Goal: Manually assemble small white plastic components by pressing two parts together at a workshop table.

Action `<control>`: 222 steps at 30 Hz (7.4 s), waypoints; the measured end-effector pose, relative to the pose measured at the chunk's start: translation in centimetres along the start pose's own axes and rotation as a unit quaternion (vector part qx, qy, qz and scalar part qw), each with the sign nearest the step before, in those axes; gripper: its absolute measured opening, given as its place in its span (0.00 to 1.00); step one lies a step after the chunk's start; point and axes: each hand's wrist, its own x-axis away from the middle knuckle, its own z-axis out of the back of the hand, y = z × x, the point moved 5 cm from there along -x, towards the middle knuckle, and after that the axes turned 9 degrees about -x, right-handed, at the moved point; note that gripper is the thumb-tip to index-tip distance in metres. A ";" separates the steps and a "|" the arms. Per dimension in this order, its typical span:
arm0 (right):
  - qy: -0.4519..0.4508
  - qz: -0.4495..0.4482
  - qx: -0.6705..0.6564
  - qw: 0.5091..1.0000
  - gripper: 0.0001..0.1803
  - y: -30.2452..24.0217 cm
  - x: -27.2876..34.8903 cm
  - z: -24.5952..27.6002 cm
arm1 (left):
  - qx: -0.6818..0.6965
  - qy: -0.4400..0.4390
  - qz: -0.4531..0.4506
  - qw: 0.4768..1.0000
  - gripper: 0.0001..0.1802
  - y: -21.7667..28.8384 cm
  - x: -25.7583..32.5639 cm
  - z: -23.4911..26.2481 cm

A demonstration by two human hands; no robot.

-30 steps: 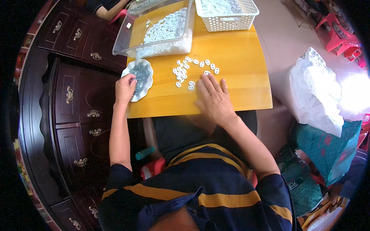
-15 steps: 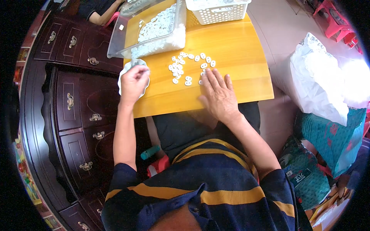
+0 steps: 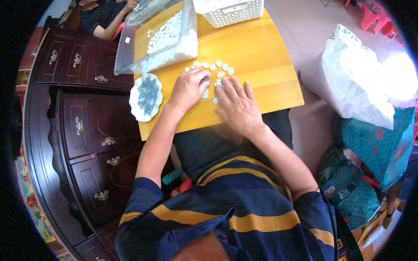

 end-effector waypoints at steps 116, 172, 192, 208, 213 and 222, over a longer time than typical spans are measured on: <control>0.203 0.041 -0.163 0.965 0.09 -1.4 -0.1 0.7 | -0.007 0.045 0.057 0.997 0.04 -0.5 2.8 0.4; 0.178 -0.024 -0.118 0.977 0.07 1.0 -1.5 1.6 | -0.027 0.018 0.043 0.999 0.02 1.6 2.6 0.3; 0.201 -0.020 -0.087 0.975 0.05 1.3 -1.8 1.0 | -0.054 0.017 -0.025 0.998 0.01 2.6 3.0 0.7; 0.145 -0.217 -0.701 0.663 0.07 3.7 0.2 0.5 | -0.066 -0.006 -0.151 0.986 0.05 2.2 1.6 0.6; 0.123 -0.222 -0.726 0.640 0.06 3.8 0.6 0.3 | 0.107 0.053 -0.058 0.991 0.04 4.2 2.4 2.8; 0.103 -0.167 -0.749 0.632 0.06 1.7 0.4 0.7 | 0.396 0.048 0.137 0.907 0.04 4.1 4.9 1.6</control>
